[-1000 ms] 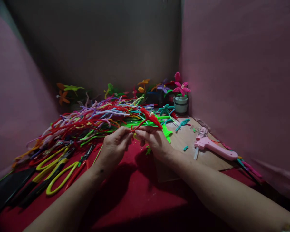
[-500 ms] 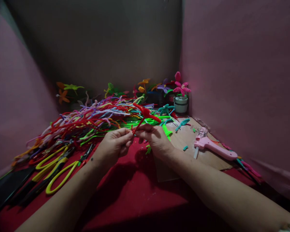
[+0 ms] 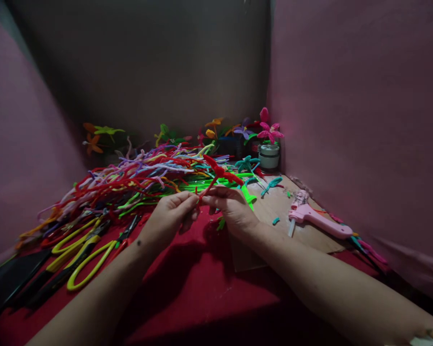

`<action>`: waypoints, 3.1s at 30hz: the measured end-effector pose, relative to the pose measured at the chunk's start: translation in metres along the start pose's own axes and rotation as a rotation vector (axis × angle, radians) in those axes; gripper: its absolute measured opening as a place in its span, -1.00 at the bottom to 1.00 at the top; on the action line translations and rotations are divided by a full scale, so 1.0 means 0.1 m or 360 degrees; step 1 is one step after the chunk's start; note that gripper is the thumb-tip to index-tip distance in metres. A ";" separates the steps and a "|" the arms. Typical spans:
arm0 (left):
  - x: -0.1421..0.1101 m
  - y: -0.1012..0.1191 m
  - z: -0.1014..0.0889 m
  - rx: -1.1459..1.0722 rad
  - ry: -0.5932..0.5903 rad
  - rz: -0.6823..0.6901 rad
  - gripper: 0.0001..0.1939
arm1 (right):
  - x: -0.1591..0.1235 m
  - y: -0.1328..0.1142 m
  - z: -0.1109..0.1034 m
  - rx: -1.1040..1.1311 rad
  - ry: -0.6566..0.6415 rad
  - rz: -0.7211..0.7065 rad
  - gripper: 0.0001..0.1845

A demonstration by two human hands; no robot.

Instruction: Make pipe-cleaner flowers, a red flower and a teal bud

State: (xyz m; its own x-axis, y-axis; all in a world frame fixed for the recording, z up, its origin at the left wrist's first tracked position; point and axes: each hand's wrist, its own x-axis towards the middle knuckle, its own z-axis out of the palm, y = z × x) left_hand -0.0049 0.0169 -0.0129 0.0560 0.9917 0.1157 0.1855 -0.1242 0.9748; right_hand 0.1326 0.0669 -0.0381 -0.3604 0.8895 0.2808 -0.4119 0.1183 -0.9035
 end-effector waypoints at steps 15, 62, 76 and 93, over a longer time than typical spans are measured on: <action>-0.03 0.05 0.04 -0.0057 0.0059 0.0028 -0.84 | -0.02 -0.08 0.01 -0.0247 -0.0102 -0.0065 -0.87; 0.02 -0.07 0.07 0.0226 0.0236 0.0437 -0.83 | 0.01 0.01 -0.05 -0.0173 -0.0281 -0.0041 -0.85; -0.03 0.08 0.02 -0.0393 -0.0252 -0.0060 -0.79 | 0.06 -0.01 -0.06 0.0118 -0.0307 0.0079 -0.89; 0.05 -0.15 0.04 0.0594 0.0341 0.0557 -0.86 | 0.00 0.01 -0.03 0.0104 -0.0212 0.0058 -0.92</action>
State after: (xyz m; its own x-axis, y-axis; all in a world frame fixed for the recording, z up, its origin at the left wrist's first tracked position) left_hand -0.0031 0.0232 -0.0279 -0.0166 0.8688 0.4949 0.5291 -0.4123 0.7416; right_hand 0.1344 0.0686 -0.0399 -0.4821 0.8259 0.2925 -0.4485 0.0542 -0.8921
